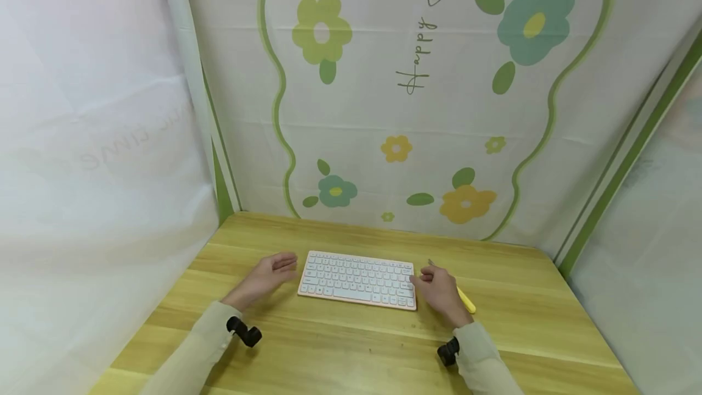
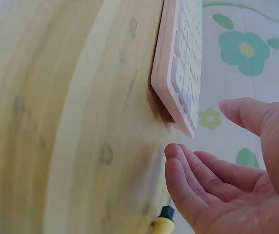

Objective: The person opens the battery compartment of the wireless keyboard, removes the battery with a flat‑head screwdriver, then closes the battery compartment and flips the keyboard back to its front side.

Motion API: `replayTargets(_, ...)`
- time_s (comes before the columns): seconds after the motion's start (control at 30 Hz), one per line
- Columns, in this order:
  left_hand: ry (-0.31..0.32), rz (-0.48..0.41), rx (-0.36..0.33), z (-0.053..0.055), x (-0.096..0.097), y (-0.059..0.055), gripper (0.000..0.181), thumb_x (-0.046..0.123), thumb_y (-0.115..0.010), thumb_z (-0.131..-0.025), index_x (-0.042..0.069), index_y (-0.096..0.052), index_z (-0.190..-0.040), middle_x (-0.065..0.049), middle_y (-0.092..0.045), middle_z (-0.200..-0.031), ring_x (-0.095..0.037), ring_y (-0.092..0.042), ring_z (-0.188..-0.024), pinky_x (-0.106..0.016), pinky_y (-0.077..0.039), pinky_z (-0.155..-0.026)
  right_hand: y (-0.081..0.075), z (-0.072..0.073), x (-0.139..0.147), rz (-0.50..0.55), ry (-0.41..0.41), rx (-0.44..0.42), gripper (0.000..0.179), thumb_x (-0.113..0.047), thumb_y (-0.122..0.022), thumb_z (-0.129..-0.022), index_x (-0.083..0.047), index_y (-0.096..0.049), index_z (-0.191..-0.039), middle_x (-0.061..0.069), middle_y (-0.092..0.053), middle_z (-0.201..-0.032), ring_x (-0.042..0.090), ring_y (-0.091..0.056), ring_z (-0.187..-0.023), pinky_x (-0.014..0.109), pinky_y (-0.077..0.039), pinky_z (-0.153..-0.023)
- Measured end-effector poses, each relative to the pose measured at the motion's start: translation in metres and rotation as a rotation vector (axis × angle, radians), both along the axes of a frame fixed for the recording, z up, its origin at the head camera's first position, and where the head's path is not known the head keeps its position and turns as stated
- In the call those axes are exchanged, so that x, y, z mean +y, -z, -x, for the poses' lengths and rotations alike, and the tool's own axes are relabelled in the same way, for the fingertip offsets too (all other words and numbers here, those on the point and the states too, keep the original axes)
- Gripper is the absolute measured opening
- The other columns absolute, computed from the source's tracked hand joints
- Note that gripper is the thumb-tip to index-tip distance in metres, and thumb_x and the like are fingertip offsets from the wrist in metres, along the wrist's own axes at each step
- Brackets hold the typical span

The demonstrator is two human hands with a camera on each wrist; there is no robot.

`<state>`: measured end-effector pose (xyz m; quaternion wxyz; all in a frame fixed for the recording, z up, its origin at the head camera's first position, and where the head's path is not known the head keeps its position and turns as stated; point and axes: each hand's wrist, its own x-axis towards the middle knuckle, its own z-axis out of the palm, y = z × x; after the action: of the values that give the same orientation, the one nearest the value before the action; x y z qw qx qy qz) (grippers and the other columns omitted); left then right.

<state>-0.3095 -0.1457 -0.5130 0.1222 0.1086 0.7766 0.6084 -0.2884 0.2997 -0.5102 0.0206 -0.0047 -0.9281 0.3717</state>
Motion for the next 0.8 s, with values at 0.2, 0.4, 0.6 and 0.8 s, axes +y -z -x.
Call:
replayTargets(0.2, -0.044, -0.041, -0.017, 0.009, 0.009, 0.013, 0.067, 0.016, -0.070, -0.103, -0.008, -0.040, -0.157, -0.030, -0.047, -0.159, -0.045, -0.047, -0.149, -0.054, -0.045, -0.121, 0.003, 0.004, 0.001, 0.033, 0.043, -0.064, 0.052, -0.033, -0.069, -0.103, 0.011, -0.066, -0.129, 0.030, -0.070, -0.128, 0.045, -0.067, -0.120, 0.053, -0.060, -0.099)
replayTargets(0.4, -0.054, -0.054, -0.033, 0.009, 0.013, 0.019, 0.063, 0.011, -0.069, -0.102, -0.010, -0.042, -0.155, -0.032, -0.049, -0.157, -0.047, -0.050, -0.147, -0.052, -0.048, -0.119, 0.001, 0.006, -0.003, 0.082, 0.089, -0.113, 0.050, -0.034, -0.070, -0.102, 0.008, -0.068, -0.129, 0.027, -0.070, -0.130, 0.035, -0.066, -0.117, 0.045, -0.060, -0.095)
replayTargets(0.6, -0.069, -0.072, -0.044, 0.009, 0.019, 0.020, 0.064, 0.008, -0.071, -0.100, -0.011, -0.043, -0.154, -0.031, -0.051, -0.155, -0.046, -0.050, -0.146, -0.051, -0.050, -0.118, 0.003, 0.012, -0.006, 0.119, 0.081, -0.116, 0.046, -0.029, -0.073, -0.100, 0.009, -0.070, -0.124, 0.022, -0.075, -0.117, 0.022, -0.069, -0.097, 0.026, -0.057, -0.076)
replayTargets(0.8, -0.057, -0.067, -0.043, 0.010, 0.026, 0.018, 0.064, 0.006, -0.073, -0.097, -0.011, -0.045, -0.152, -0.030, -0.052, -0.154, -0.046, -0.050, -0.146, -0.051, -0.049, -0.119, 0.008, 0.023, -0.008, 0.093, 0.083, -0.119, 0.043, -0.029, -0.076, -0.097, 0.007, -0.074, -0.119, 0.018, -0.076, -0.112, 0.023, -0.065, -0.096, 0.023, -0.051, -0.073)
